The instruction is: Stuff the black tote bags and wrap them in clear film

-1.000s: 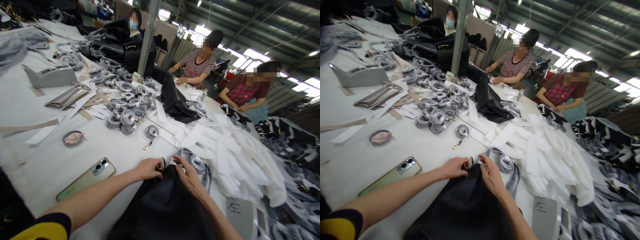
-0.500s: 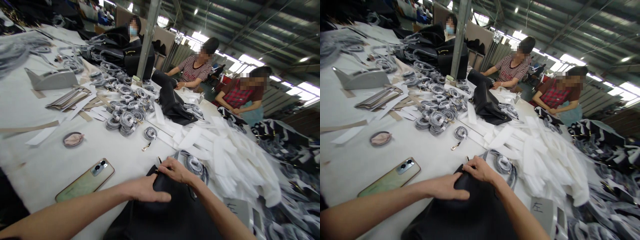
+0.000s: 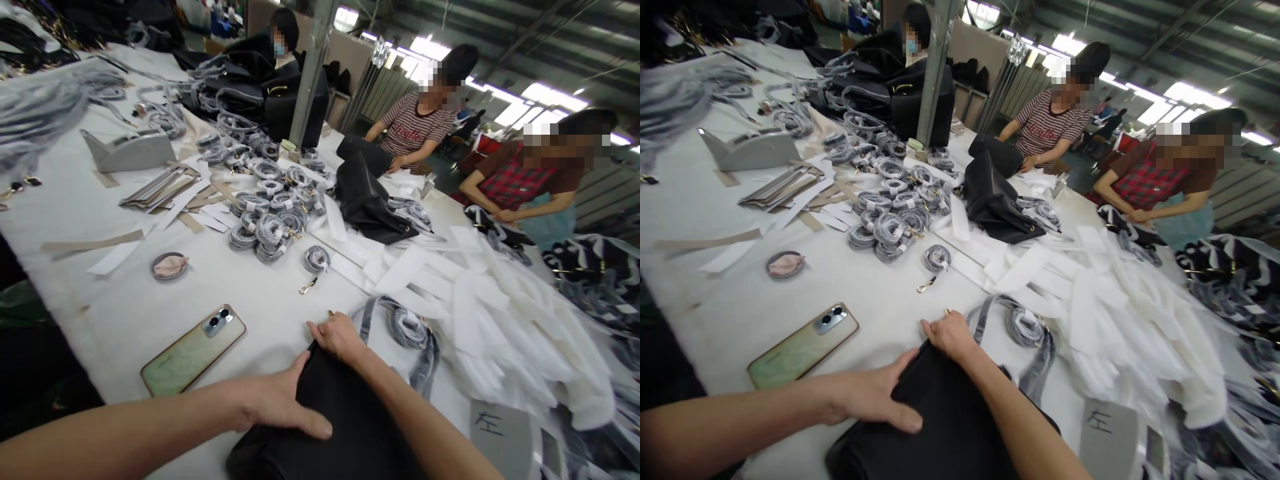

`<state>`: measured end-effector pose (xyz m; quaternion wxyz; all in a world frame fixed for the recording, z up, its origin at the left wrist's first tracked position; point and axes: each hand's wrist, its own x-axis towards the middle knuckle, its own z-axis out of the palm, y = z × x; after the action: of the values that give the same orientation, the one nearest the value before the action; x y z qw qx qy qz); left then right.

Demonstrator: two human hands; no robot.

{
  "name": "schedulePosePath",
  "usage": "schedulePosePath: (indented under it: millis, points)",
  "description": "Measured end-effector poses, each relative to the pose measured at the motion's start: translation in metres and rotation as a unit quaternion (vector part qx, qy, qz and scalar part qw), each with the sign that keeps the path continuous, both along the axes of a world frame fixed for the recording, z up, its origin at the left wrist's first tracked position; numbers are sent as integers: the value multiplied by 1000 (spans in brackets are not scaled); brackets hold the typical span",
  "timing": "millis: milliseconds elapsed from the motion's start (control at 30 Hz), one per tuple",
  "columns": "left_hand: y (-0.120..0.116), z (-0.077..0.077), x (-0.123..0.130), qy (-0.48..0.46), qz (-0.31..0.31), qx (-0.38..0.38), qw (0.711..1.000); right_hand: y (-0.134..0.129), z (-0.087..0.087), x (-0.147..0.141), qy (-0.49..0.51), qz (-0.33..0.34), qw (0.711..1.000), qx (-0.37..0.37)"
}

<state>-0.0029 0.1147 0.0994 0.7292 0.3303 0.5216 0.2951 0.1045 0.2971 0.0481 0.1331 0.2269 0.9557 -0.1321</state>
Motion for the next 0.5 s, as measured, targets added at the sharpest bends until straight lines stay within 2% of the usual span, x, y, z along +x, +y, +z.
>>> schedulePosePath:
  millis: [33,100,200,300,367,433,500]
  points:
    - [-4,9,-1,-8,-7,3,1000,-2,-1,-2,1,-8,1000,4]
    - [-13,23,-2,46,-24,18,999,-4,-2,-5,7,-22,1000,2]
    - [-26,31,-4,165,-52,23,985,-8,0,-14,33,-43,998,-23]
    - [-40,21,-5,231,-28,37,972,-12,6,-21,81,-78,991,-73]
    - [-48,9,-6,213,21,38,976,-14,16,-18,128,-121,978,-111]
    - [-54,-3,-7,162,57,34,984,-12,31,-2,185,-179,956,-142]
    - [-58,-13,-11,128,62,31,989,-9,49,26,247,-245,923,-161]
